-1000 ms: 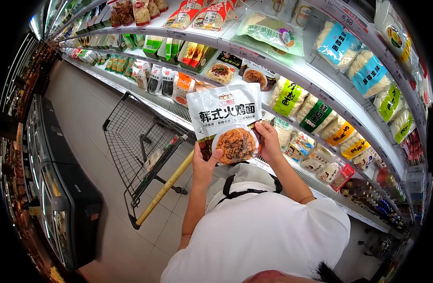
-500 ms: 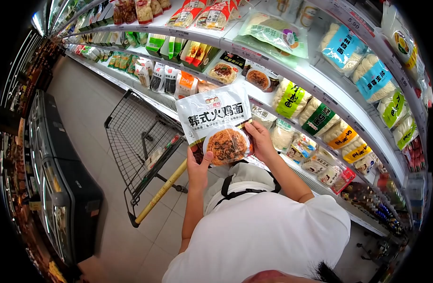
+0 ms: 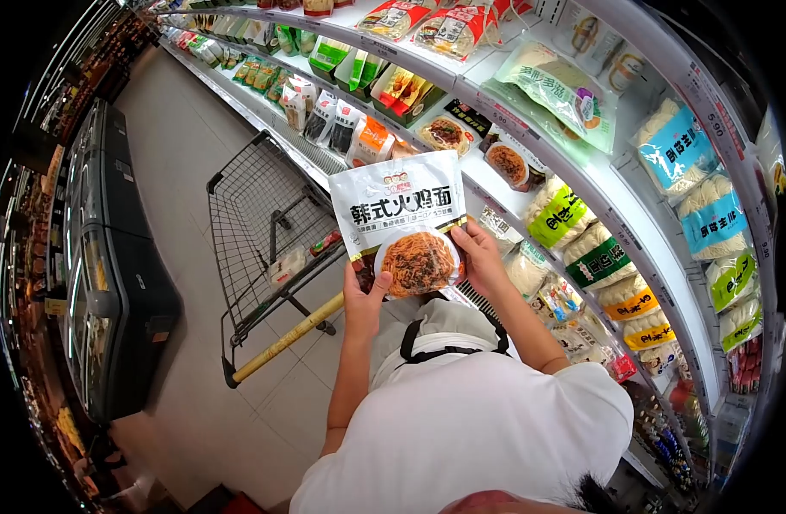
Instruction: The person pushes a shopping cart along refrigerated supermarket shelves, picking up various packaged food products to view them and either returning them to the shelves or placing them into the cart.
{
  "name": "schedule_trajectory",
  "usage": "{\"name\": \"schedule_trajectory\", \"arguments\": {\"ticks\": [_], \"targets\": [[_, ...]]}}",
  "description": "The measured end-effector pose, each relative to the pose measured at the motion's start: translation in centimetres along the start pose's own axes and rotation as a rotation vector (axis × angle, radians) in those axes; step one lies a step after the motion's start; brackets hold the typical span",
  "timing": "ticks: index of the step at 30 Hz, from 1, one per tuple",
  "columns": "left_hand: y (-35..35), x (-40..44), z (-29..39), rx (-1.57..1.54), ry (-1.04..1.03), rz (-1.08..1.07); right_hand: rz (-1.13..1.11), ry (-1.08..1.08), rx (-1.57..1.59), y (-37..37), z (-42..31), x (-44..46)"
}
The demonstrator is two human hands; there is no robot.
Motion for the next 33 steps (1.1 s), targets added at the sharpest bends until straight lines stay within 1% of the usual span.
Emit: {"name": "schedule_trajectory", "arguments": {"ticks": [6,8,11,13,18,20,23,29,31,32,33], "targets": [[3.6,-1.2,0.6,0.049,-0.025,0.165,-0.158,-0.134,0.025,-2.9,3.5,2.4],[5.2,-1.7,0.9,0.042,-0.034,0.210,-0.168,-0.125,0.039,-4.4,4.4,3.2],[7.4,-2.3,1.4,0.064,-0.033,0.262,-0.242,-0.147,0.043,-6.8,5.6,4.0],[8.7,-2.4,1.9,0.030,-0.063,0.260,-0.269,-0.170,0.048,-8.7,6.3,4.3],[13.1,-2.5,3.2,0.004,-0.055,0.251,-0.263,-0.186,0.010,-12.8,8.5,4.8],[14.9,-2.3,4.3,0.003,-0.045,0.239,-0.221,-0.163,0.004,-14.7,8.9,5.2],[17.5,-2.1,6.1,0.018,-0.063,0.193,-0.225,-0.132,0.018,-17.2,10.4,6.0],[22.8,-0.9,7.3,0.048,-0.030,0.147,-0.191,-0.055,0.007,-22.1,12.2,6.8],[24.4,-0.5,8.2,0.165,-0.055,0.175,-0.164,-0.059,-0.076,-23.1,12.6,7.1],[24.9,-0.2,8.2,0.169,-0.058,0.154,-0.151,-0.041,-0.078,-23.6,12.6,7.4],[25.8,0.2,7.6,0.159,-0.032,0.169,-0.189,0.014,-0.106,-24.3,12.5,7.6]]}}
Point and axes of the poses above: each hand's wrist, its own x-axis towards the middle knuckle, its own y-axis out of the back of the hand, z = x × y, the point moved 9 cm from there along x, towards the middle knuckle, and after that the axes turned 14 degrees about y, right-handed, at the moved point
